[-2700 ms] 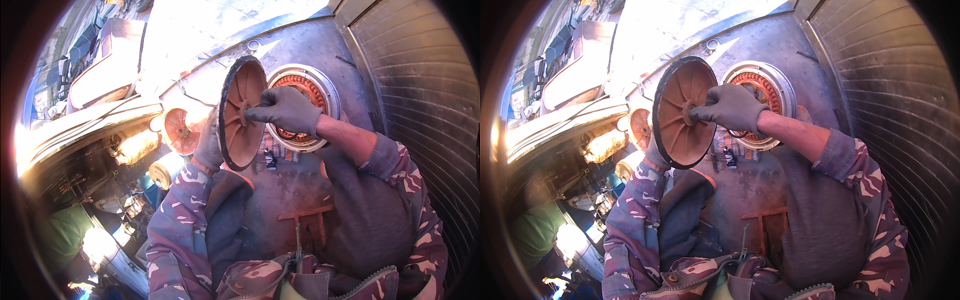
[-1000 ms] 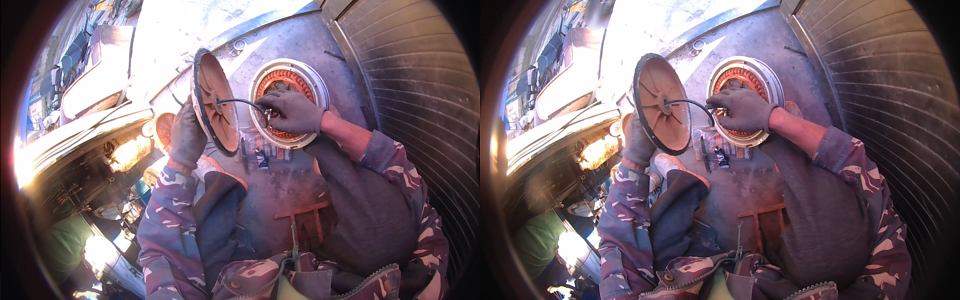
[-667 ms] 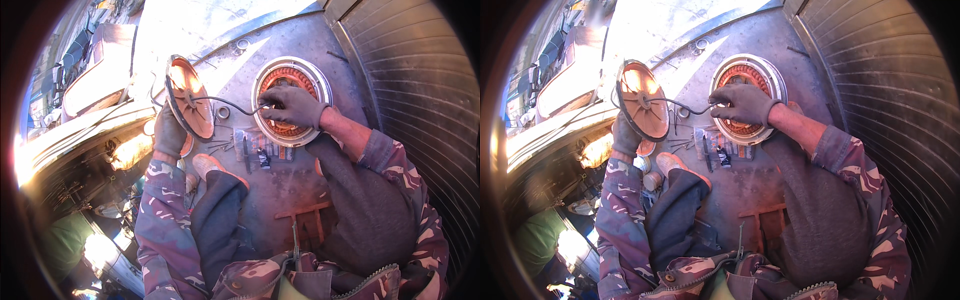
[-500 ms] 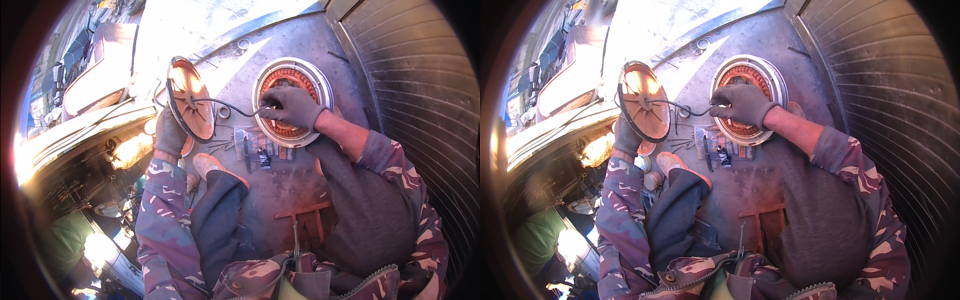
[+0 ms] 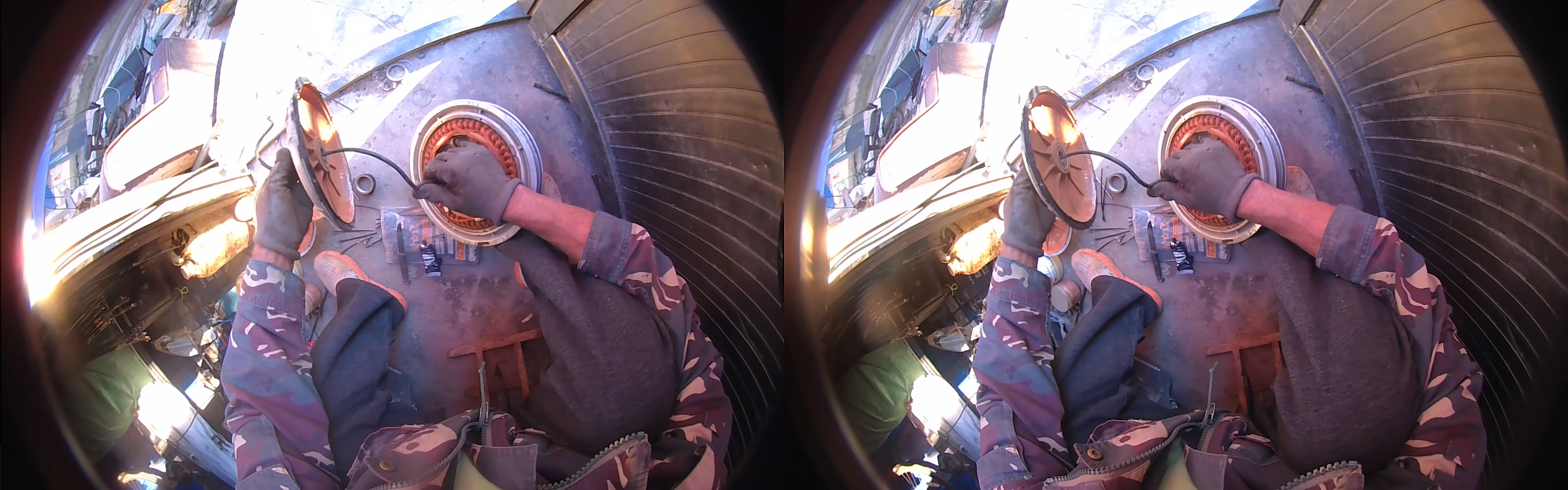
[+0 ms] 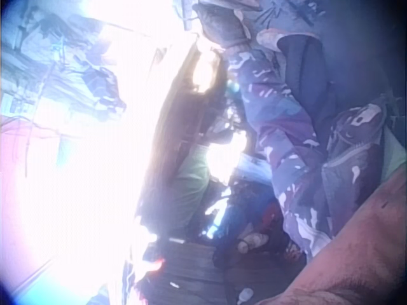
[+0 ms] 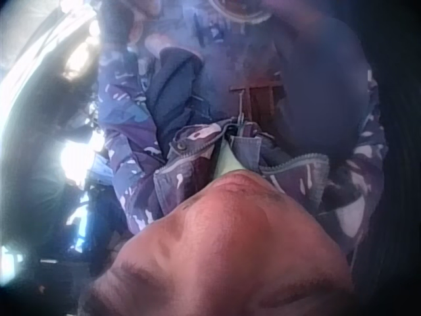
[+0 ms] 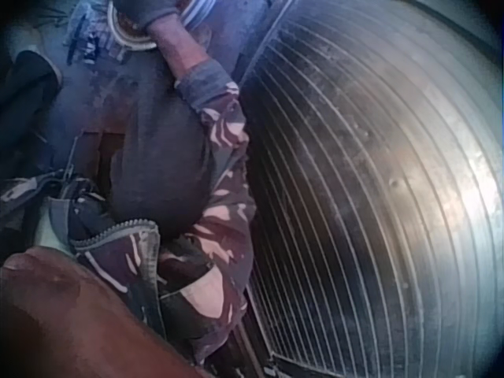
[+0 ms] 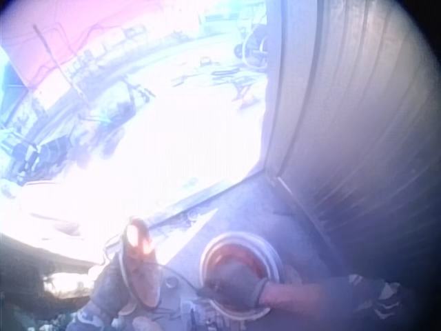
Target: The person, seated on the floor of a cluttered repair workshop, works on a washing machine motor assembly. They thread a wire through the pulley wheel, fit the pulley onto the motor shaft, and use an adjustable wrench to tighten the fastener on the shaft, repositioning the assembly as they work.
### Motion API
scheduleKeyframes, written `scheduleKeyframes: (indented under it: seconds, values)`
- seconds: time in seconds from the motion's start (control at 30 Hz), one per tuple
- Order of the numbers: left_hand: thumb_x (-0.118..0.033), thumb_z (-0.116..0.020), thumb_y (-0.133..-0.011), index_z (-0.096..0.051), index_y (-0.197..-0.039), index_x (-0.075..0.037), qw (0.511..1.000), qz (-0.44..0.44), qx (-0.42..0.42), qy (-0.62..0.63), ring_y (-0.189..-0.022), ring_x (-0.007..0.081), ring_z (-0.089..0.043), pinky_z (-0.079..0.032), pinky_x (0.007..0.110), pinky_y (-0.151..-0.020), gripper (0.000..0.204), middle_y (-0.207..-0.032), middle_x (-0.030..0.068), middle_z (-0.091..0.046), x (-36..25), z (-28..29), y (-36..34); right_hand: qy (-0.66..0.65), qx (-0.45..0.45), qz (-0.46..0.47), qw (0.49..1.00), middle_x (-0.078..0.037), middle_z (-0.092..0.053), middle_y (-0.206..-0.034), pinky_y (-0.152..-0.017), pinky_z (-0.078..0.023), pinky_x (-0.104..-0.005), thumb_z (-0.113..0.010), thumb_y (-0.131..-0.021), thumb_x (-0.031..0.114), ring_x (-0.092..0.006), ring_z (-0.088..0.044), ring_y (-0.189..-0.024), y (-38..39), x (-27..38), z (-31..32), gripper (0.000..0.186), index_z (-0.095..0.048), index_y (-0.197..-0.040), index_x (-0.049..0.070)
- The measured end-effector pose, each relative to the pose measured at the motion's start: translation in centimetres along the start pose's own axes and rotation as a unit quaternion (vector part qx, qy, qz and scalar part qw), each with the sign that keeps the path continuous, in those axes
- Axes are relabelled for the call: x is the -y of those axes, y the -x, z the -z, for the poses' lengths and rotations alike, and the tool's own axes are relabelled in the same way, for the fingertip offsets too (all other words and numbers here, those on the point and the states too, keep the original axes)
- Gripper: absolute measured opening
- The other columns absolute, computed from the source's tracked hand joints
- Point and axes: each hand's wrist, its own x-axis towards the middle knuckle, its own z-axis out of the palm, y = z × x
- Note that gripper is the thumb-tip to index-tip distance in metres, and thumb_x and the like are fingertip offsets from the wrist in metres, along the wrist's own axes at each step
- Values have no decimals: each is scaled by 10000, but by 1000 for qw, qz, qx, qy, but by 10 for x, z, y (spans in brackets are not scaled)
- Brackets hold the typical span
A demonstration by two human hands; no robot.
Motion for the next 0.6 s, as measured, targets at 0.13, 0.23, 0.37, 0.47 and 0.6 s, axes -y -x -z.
scheduleKeyframes:
  seconds: [0.13,0.23,0.37,0.47,0.6]
  values:
    - [-221,-494,-1194,-696,-1321,-6,998,14,-39,50,-1103,150,-728,-587,287,-907,321,-1226,61,-781,-6,-4,-3,-56,36,-46,997,-127,-776,-865,-803,-563,-464,-779,-953,506,-335,-757,-826,0,-1,0,407,-830,-924,104]
    - [-140,-540,-1156,-728,-1294,-46,970,-67,-30,-231,-1064,161,-740,-590,300,-911,252,-1215,52,-789,-5,-2,6,-92,43,-43,994,-130,-794,-906,-813,-575,-457,-771,-964,492,-336,-770,-865,-1,1,6,406,-818,-1012,92]
    - [-94,-570,-1117,-734,-1296,-53,970,-84,-21,-228,-1063,135,-730,-596,307,-918,246,-1212,40,-790,-3,-2,12,-188,-5,-28,982,-132,-807,-938,-842,-604,-436,-769,-983,417,-322,-793,-921,-4,23,10,471,-723,-1298,69]
    - [-92,-569,-1116,-729,-1307,-54,993,-40,-16,-110,-1077,141,-731,-600,317,-933,251,-1228,45,-783,-4,-4,10,-239,-34,-14,970,-137,-793,-930,-833,-617,-416,-758,-976,220,-317,-797,-899,-12,42,13,529,-624,-1458,47]
    - [-178,-548,-1154,-695,-1344,-26,999,27,-6,45,-1113,182,-742,-601,343,-970,285,-1277,71,-763,-7,-9,13,-177,-56,37,982,-145,-776,-884,-755,-620,-402,-698,-987,75,-316,-795,-816,-19,53,20,512,-609,-1489,28]
